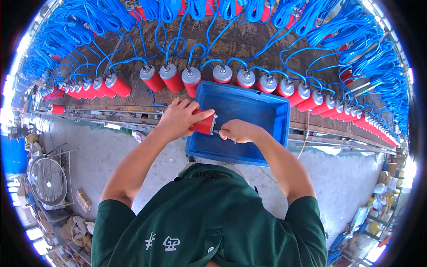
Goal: The person picks up a red fire extinguisher cylinder, lowers it into a blue plastic bin filled with water, and holds it submerged while using a small tool to check for leaks. They then lift the cylinder out of the water, wipe the bottom, and place it back on the workbench next to other cylinders, repeating the process with another cylinder.
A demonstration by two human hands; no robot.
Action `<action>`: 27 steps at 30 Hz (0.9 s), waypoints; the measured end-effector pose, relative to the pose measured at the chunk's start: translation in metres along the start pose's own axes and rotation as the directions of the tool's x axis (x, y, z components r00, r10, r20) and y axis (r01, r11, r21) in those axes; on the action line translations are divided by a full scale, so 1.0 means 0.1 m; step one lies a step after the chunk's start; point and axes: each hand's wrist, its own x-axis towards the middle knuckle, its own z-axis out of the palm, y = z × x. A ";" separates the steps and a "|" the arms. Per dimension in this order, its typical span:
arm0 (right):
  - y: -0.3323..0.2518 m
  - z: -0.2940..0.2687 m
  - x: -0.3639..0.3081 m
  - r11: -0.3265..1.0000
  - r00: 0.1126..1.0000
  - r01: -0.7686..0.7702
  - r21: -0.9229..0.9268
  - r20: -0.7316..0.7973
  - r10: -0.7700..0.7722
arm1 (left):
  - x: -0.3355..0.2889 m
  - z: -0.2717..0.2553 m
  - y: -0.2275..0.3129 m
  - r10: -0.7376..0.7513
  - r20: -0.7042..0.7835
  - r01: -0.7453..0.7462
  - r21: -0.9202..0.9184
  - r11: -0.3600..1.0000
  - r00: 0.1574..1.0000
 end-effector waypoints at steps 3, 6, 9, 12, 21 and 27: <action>-0.09 0.00 -0.04 0.989 0.998 0.025 -0.148 -0.052 -0.033 | -0.01 0.02 -0.01 0.000 -0.008 0.000 0.006 1.000 1.000; -0.08 0.08 -0.03 0.976 0.986 0.046 -0.212 -0.148 -0.079 | 0.00 0.02 -0.01 -0.009 0.004 0.009 0.001 1.000 1.000; -0.11 0.01 -0.02 0.998 0.999 -0.009 -0.067 -0.039 0.007 | 0.01 -0.01 -0.01 0.012 0.015 -0.012 0.003 1.000 1.000; -0.12 -0.05 0.00 0.994 0.992 -0.081 0.069 0.098 0.074 | 0.02 0.00 -0.01 0.033 0.021 -0.033 0.019 0.999 0.999; 0.14 0.13 -0.01 0.967 0.985 -0.035 -0.253 -0.173 -0.009 | 0.03 -0.01 -0.02 0.006 0.019 -0.006 -0.012 1.000 1.000; 0.27 0.20 -0.01 0.819 0.938 -0.024 0.574 -0.270 0.217 | 0.01 0.02 -0.03 -0.012 0.046 0.014 -0.034 0.999 0.999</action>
